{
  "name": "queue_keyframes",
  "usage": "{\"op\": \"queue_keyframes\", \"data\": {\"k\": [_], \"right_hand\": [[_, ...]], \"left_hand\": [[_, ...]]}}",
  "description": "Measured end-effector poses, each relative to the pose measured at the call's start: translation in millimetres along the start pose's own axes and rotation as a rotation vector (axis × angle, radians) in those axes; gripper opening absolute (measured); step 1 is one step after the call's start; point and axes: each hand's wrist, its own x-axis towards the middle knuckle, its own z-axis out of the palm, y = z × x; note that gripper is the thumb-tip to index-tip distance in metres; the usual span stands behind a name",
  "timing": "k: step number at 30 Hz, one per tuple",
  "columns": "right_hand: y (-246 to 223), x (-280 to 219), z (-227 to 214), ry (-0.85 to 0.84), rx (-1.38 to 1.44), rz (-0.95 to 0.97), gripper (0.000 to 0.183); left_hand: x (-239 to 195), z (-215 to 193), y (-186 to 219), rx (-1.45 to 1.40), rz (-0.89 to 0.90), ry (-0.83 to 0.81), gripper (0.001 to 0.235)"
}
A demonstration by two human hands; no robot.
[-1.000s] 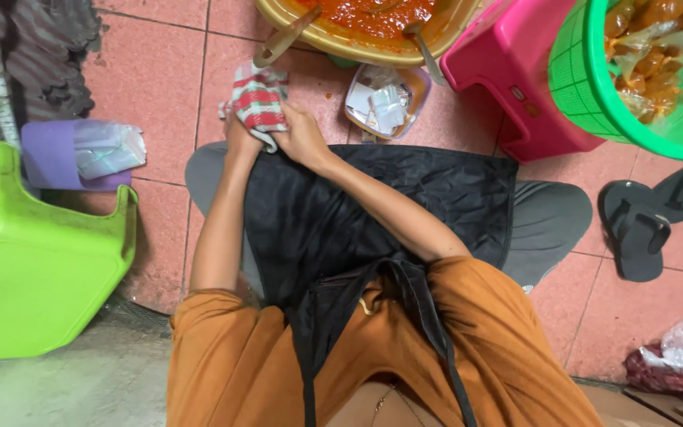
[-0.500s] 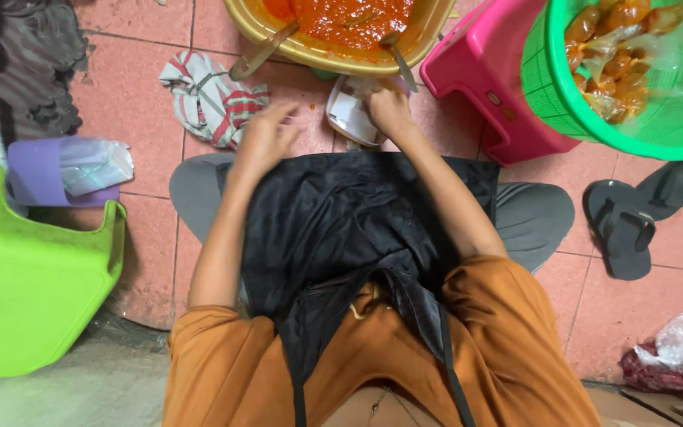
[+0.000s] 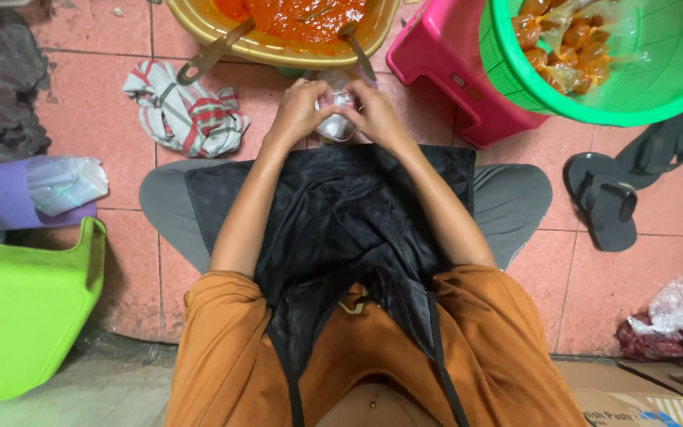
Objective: Packaging red sauce into small plastic bags and tying them with rubber bands.
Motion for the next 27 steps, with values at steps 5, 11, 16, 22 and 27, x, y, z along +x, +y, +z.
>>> {"op": "queue_keyframes", "data": {"k": [5,11,16,22,27], "right_hand": [[8,-25,-11,-0.038,0.289,0.149,0.022],[-32,-36,-38,-0.110,0.593,0.255,0.029],[-30,-43,-47,-0.092,0.396,0.145,0.024],[-69,-43,-54,0.011,0.092,0.068,0.023],[-118,-51,-42,0.338,-0.146,-0.120,0.045]], "left_hand": [[-29,-38,23,-0.954,-0.102,-0.107,0.046],[-46,-110,81,-1.425,-0.134,-0.131,0.075],[-53,-80,61,-1.266,-0.457,-0.131,0.059],[-55,-38,52,-0.726,-0.121,0.183,0.016],[-57,-42,79,-0.976,-0.191,0.346,0.019]]}}
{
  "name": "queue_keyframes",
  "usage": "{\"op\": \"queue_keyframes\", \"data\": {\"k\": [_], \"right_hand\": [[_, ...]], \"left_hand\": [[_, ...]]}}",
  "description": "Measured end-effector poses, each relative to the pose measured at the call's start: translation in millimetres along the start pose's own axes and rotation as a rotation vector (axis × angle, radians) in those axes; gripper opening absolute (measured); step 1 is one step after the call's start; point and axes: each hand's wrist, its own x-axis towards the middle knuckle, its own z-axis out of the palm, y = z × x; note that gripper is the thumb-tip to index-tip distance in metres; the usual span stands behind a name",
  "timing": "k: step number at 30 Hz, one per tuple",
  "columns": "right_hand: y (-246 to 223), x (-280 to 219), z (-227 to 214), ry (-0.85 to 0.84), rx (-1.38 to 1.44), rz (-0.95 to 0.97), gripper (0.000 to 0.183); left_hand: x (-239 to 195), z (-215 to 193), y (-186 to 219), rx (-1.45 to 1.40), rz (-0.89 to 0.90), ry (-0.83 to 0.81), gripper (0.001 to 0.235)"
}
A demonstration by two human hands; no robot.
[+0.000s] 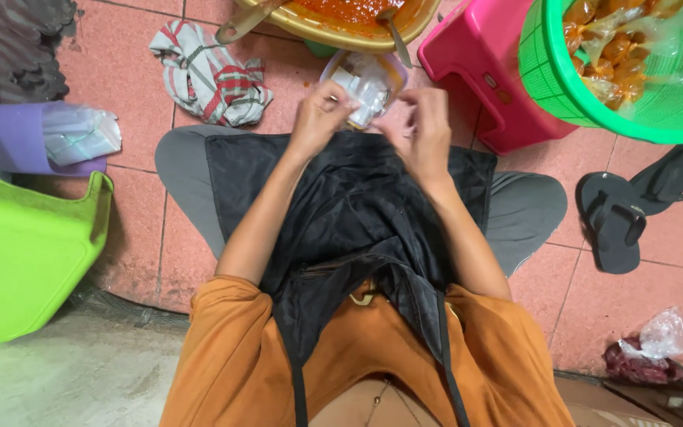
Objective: Packaging red sauce into small plastic bags and tying them with rubber bands.
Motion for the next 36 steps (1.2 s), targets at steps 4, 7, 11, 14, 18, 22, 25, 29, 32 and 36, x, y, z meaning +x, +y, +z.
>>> {"op": "queue_keyframes", "data": {"k": [4,7,11,14,18,22,25,29,32,36], "right_hand": [[58,-20,42,-0.427,0.639,0.452,0.032],[80,-29,51,-0.489,0.739,0.610,0.027],[66,-18,52,-0.112,0.352,0.308,0.017],[47,-11,54,-0.004,0.218,0.199,0.019],[83,-16,73,-0.109,0.786,0.514,0.023],[98,-23,65,-0.233,1.423,0.744,0.026],[49,-3,41,-0.304,1.745,0.836,0.025],[65,-11,57,-0.231,1.777,0.767,0.017],[72,-14,66,-0.093,1.078,0.554,0.011],[24,-14,30,0.019,0.484,0.159,0.016]], "left_hand": [[-11,15,-28,-0.335,-0.040,-0.207,0.024],[-13,14,-16,-0.474,-0.352,-0.185,0.019],[-17,17,16,0.225,0.202,0.033,0.024],[-16,25,30,0.392,0.231,0.182,0.018],[-8,27,6,-0.665,-0.416,0.164,0.023],[-10,23,-40,-0.768,-0.408,0.048,0.020],[-9,23,-16,-1.176,-0.294,-0.084,0.024],[-22,25,29,-1.090,-0.356,-0.094,0.054],[-20,20,23,-1.016,-0.363,-0.124,0.066],[-13,11,11,-1.010,-0.365,-0.057,0.061]]}}
